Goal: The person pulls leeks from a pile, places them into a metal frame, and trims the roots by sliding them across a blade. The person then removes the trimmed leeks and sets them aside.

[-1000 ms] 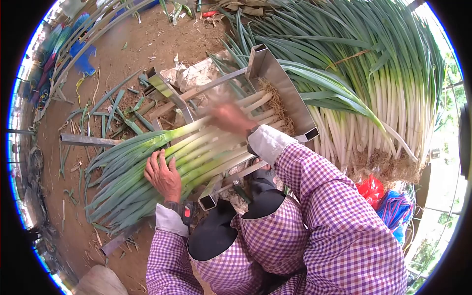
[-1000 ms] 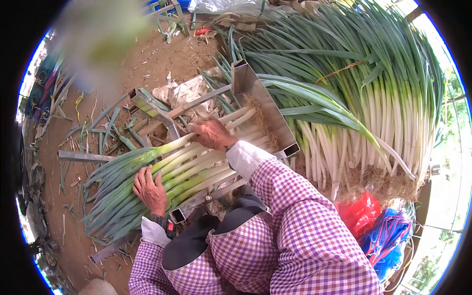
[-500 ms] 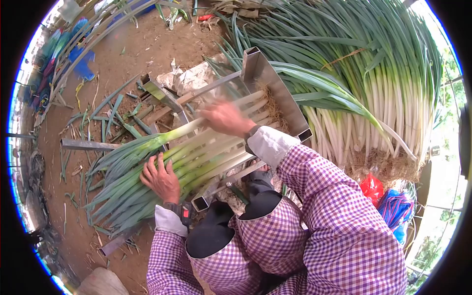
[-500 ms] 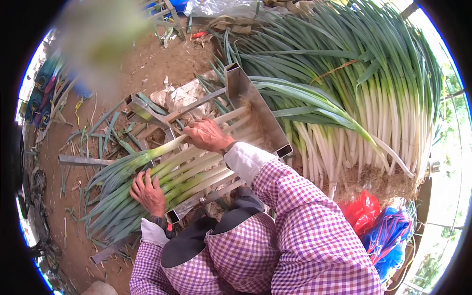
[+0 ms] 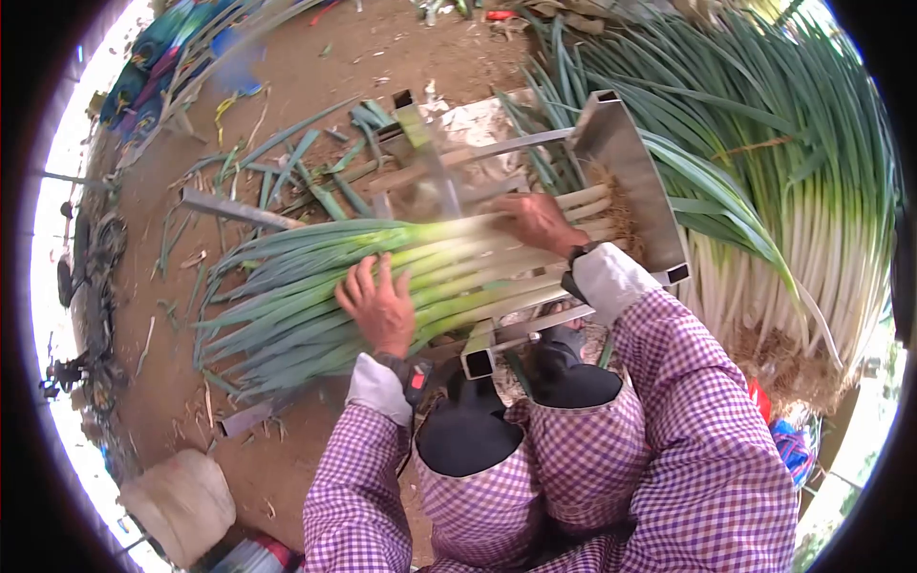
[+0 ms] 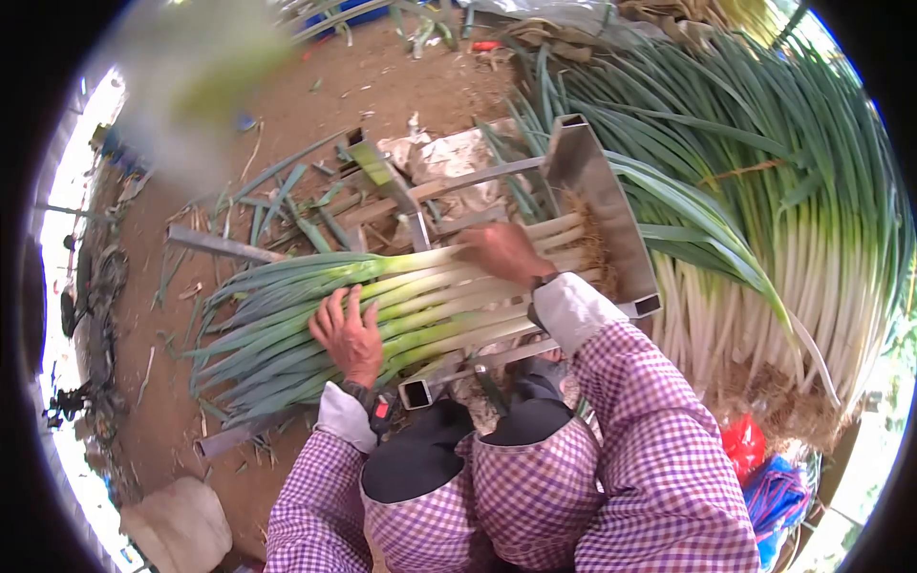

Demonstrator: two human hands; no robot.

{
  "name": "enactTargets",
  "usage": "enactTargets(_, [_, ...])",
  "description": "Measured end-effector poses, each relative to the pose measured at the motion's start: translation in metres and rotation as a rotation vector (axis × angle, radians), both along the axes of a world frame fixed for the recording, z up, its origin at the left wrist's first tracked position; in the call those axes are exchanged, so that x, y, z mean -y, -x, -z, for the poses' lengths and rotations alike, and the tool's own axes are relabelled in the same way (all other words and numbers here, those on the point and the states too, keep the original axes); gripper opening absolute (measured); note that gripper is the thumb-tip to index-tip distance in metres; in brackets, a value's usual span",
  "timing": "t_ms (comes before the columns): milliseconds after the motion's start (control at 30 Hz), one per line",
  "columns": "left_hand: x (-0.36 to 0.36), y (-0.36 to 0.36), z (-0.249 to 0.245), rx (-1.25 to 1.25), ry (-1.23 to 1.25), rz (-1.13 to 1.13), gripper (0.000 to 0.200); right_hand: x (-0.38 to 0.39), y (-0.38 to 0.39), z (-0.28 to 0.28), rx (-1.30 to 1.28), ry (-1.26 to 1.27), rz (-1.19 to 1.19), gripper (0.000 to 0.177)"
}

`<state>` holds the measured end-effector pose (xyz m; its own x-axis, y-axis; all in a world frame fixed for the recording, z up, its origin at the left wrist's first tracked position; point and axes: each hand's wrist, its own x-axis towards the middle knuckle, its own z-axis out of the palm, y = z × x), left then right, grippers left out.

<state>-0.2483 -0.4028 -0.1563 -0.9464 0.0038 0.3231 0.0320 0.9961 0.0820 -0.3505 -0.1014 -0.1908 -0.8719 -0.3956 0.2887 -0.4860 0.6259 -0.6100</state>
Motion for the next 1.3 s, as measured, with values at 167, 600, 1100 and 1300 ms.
enactTargets(167, [0.002,-0.001,-0.001,-0.02,-0.055,0.02,0.043,-0.003,0.001,-0.011,0.181,-0.088,0.008,0.029])
enactTargets(600, [0.022,0.058,-0.019,0.052,-0.086,0.276,0.046,-0.001,-0.006,-0.01,0.129,-0.077,0.041,0.022])
enactTargets(1100, [0.013,0.029,0.0,0.046,-0.027,0.135,0.037,-0.002,-0.03,-0.013,-0.165,-0.163,0.099,0.035])
enactTargets(1300, [0.013,0.028,0.002,0.048,-0.029,0.146,0.035,-0.014,-0.069,-0.015,-0.178,-0.281,0.274,0.05])
